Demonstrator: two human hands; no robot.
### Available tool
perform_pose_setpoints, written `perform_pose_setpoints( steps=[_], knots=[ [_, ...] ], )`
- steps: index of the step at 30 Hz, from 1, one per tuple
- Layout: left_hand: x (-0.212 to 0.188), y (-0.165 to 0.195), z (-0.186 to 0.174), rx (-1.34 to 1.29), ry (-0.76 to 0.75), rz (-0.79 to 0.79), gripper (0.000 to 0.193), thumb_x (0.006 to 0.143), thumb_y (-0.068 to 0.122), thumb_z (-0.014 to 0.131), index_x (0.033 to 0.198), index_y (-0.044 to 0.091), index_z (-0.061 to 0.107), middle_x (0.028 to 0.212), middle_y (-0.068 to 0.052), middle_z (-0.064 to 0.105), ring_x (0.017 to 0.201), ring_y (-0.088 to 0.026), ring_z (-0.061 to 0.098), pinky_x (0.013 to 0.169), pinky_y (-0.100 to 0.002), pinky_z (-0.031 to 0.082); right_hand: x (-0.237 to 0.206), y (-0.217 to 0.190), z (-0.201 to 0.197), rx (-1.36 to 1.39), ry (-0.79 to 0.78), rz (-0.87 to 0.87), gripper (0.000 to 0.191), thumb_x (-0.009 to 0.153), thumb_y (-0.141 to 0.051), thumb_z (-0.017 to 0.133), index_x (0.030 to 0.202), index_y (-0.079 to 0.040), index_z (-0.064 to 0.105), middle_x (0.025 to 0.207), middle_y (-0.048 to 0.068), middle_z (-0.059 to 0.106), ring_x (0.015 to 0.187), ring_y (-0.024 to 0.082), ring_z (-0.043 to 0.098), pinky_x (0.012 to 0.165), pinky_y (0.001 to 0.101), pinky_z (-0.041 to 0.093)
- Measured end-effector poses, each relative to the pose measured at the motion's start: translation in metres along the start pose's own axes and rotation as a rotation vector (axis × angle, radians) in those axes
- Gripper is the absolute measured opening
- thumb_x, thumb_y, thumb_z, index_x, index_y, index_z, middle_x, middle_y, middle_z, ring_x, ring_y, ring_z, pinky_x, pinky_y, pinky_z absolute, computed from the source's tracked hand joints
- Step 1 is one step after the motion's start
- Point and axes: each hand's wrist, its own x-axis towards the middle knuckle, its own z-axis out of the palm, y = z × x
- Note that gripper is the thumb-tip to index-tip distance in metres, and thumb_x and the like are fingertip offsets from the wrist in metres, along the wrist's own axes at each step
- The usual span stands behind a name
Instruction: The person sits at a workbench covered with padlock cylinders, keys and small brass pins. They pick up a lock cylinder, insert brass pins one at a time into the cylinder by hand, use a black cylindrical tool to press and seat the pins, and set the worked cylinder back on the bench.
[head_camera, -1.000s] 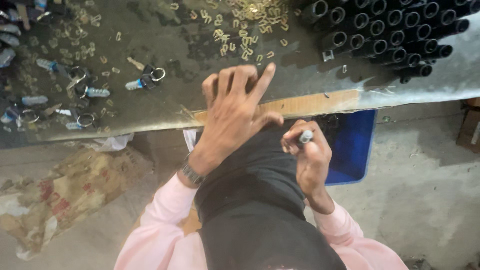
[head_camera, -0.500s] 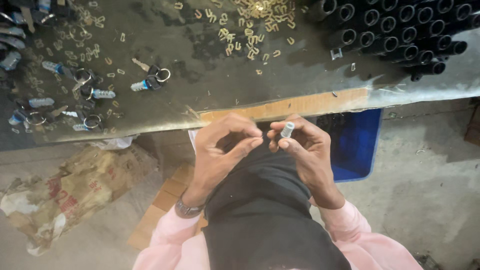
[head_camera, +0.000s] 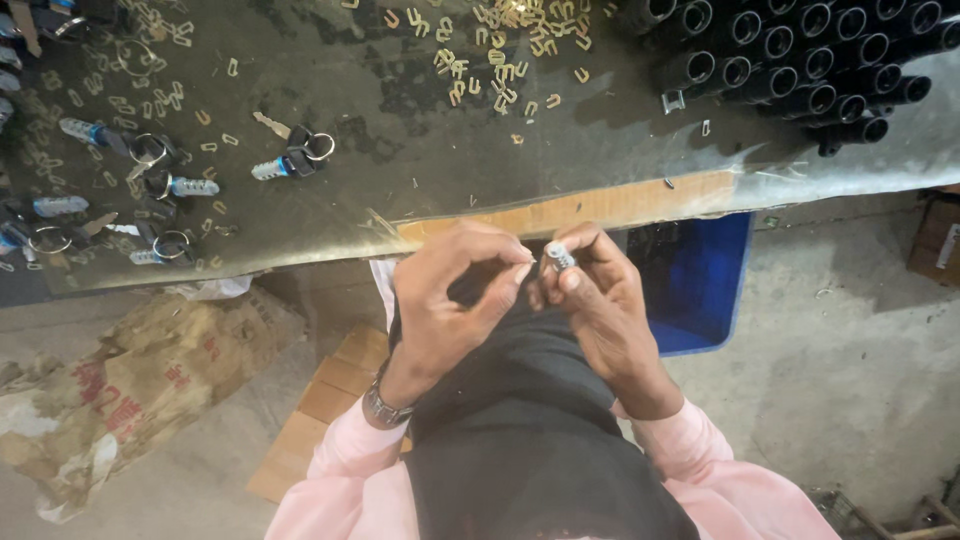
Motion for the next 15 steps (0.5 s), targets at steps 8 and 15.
perform_pose_setpoints(
  steps=[8,15],
  knots=[
    [0.001,0.002,0.008,0.180,0.036,0.186,0.023,0.088,-0.006,0.076,0.106,0.005,0.067,0.102,-0.008,0.071,0.092,-0.020,0.074,0.074,-0.028,0.060,0.000,0.017,-0.006,0.068,0.052,0.055,0.034,0.093,-0.015,0.083,0.109,-0.009,0.053,0.108,0.003,0.057,0.089,0.011,0.061,0.076,0.0263,0.050],
    [0.001,0.000,0.008,0.238,0.028,0.272,0.022,0.090,-0.003,0.078,0.107,0.002,0.066,0.102,-0.009,0.072,0.090,-0.023,0.075,0.076,-0.031,0.060,-0.003,0.018,-0.007,0.094,0.068,0.091,0.031,0.093,-0.015,0.081,0.105,-0.008,0.054,0.105,0.004,0.062,0.094,0.013,0.067,0.077,0.0266,0.056]
  ],
)
